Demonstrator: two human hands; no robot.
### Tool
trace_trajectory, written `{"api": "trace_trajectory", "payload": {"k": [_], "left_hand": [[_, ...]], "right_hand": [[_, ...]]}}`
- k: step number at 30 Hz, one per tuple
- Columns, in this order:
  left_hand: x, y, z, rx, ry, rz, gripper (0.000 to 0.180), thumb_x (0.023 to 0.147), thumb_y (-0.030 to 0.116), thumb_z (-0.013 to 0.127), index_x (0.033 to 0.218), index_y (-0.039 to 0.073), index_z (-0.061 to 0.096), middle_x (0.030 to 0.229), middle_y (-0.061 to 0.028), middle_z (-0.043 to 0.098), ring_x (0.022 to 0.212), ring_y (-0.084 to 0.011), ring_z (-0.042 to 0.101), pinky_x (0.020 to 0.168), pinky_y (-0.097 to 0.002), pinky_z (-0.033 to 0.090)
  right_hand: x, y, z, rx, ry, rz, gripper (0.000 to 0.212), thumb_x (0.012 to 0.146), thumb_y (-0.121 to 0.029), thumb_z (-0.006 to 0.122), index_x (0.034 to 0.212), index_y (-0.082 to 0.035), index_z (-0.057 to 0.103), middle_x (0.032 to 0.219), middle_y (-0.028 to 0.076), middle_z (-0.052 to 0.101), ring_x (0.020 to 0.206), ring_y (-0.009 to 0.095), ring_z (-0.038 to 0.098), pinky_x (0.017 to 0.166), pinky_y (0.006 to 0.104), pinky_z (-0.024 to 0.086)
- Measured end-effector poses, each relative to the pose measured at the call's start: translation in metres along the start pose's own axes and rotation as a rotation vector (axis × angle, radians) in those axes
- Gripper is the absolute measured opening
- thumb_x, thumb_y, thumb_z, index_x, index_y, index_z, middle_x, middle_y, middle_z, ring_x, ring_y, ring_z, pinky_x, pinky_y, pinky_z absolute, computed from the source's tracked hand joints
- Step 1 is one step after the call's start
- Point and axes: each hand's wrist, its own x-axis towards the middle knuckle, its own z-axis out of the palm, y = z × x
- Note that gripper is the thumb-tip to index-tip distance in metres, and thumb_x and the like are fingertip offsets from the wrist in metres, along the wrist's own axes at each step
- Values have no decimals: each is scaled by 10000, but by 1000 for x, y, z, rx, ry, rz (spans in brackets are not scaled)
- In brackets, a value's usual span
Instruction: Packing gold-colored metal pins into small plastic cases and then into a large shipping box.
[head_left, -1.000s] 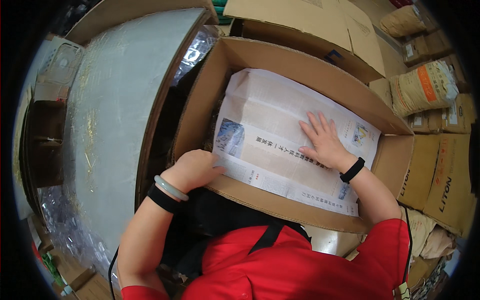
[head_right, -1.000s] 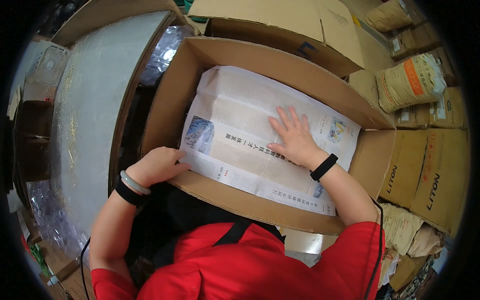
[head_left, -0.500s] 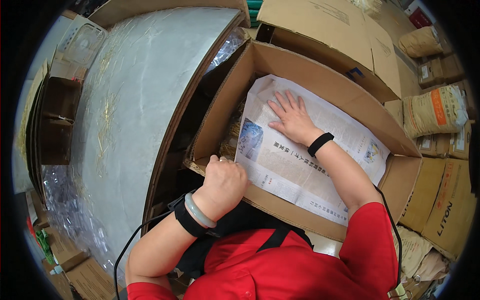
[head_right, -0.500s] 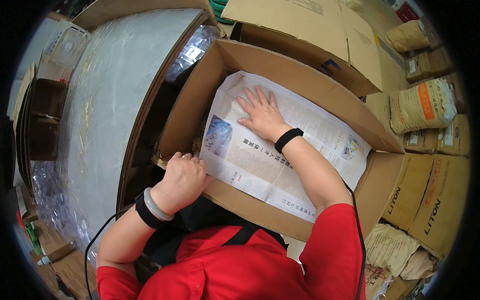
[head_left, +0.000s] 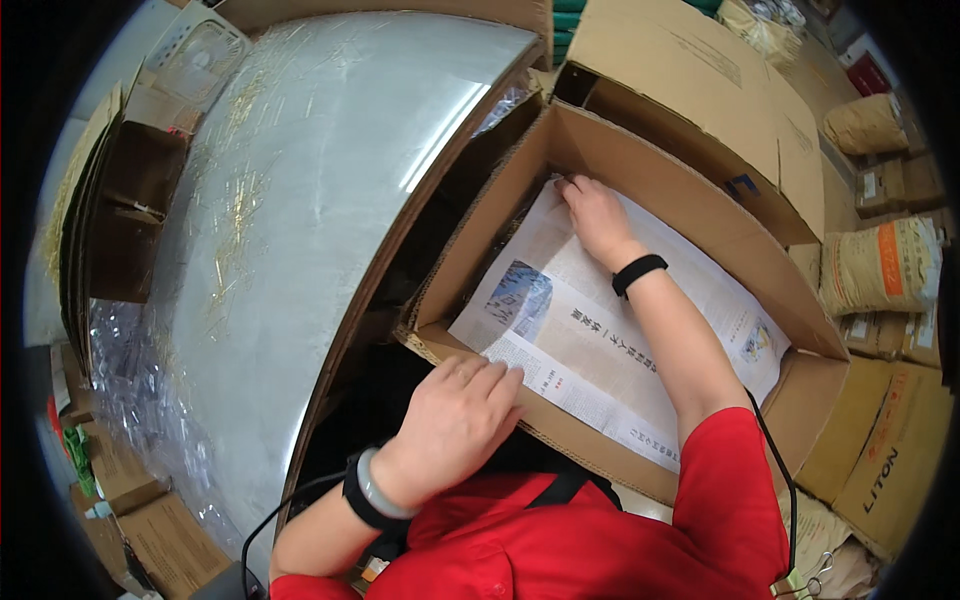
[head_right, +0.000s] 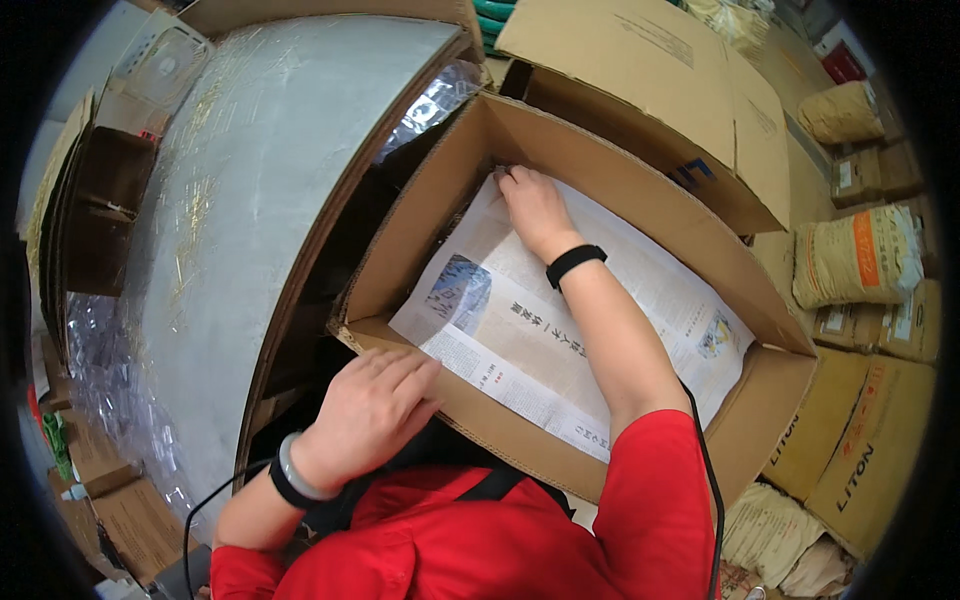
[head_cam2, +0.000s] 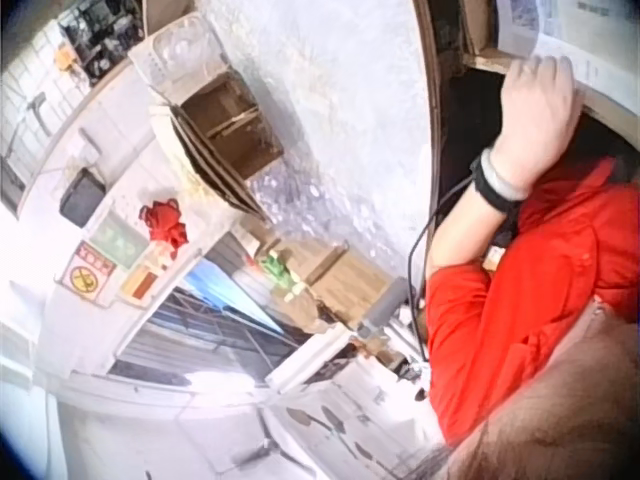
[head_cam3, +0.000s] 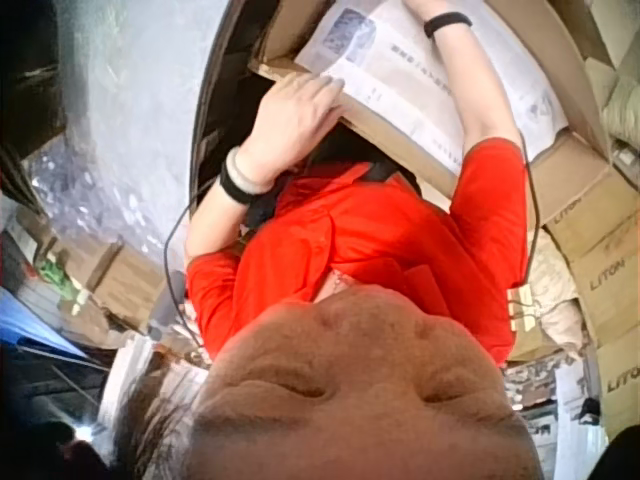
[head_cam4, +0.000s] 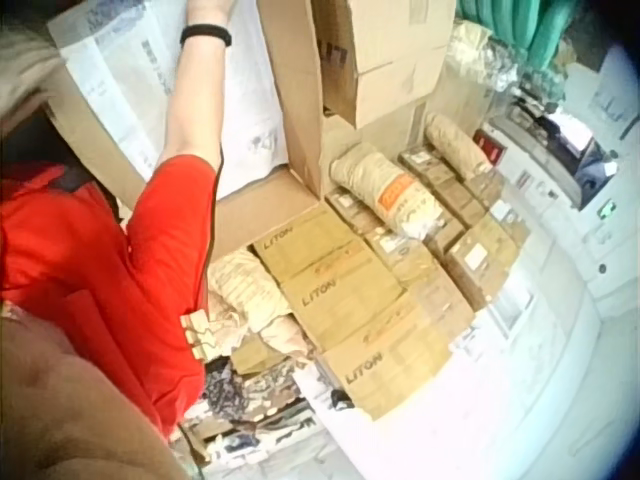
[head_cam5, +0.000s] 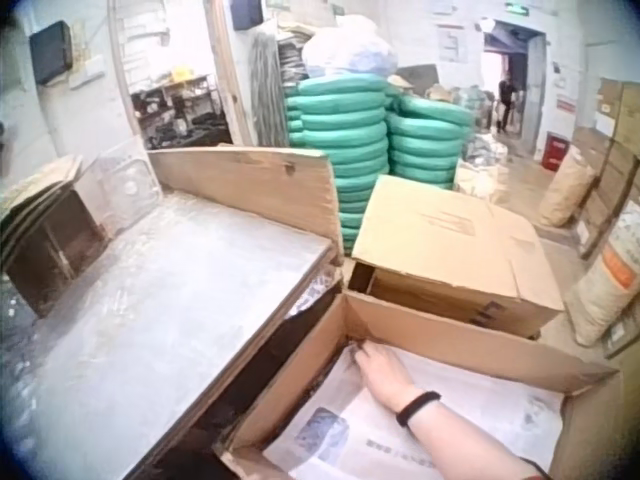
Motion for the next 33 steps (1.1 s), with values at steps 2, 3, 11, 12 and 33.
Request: {"api": "trace_trajectory", "payload": {"k": [2,3,11,12,33], "left_hand": [[-24,2,-8,1,131,6,367,786,120,781,1116,13,660,1091,-135,694,1039,-311,666,951,-429,524],[-37,1,-10,22,172,-14,345,776,100,783,1091,17,671,1086,-132,698,1037,-309,671,947,-443,532],[-144,-4,15,14,314,-424,212,791,2,742,995,23,691,942,-120,724,924,-305,713,889,-453,557],[-148,-2,19,3,316,-444,203,793,0,740,990,23,692,939,-124,725,921,-306,714,887,-452,557],[-158,-9,62,-196,186,-473,145,826,-30,700,969,-4,701,920,-164,720,892,-333,710,886,-448,559]], "right_hand": [[18,-3,8,-98,-76,30,278,930,-80,540,1186,-51,643,1134,146,652,1013,329,674,856,432,560],[23,0,12,-99,-107,34,322,890,-80,582,1206,-58,641,1131,157,645,981,342,688,827,439,571],[35,-9,10,-182,-258,73,223,886,-82,579,1100,-55,637,1075,176,624,920,351,694,769,459,580],[33,-13,8,-165,-213,90,217,892,-86,576,1098,-53,635,1076,178,619,918,351,692,768,458,580],[-183,-70,-58,142,-566,-389,696,951,-596,511,1521,-206,426,1644,97,277,1531,358,191,1223,640,103]]}}
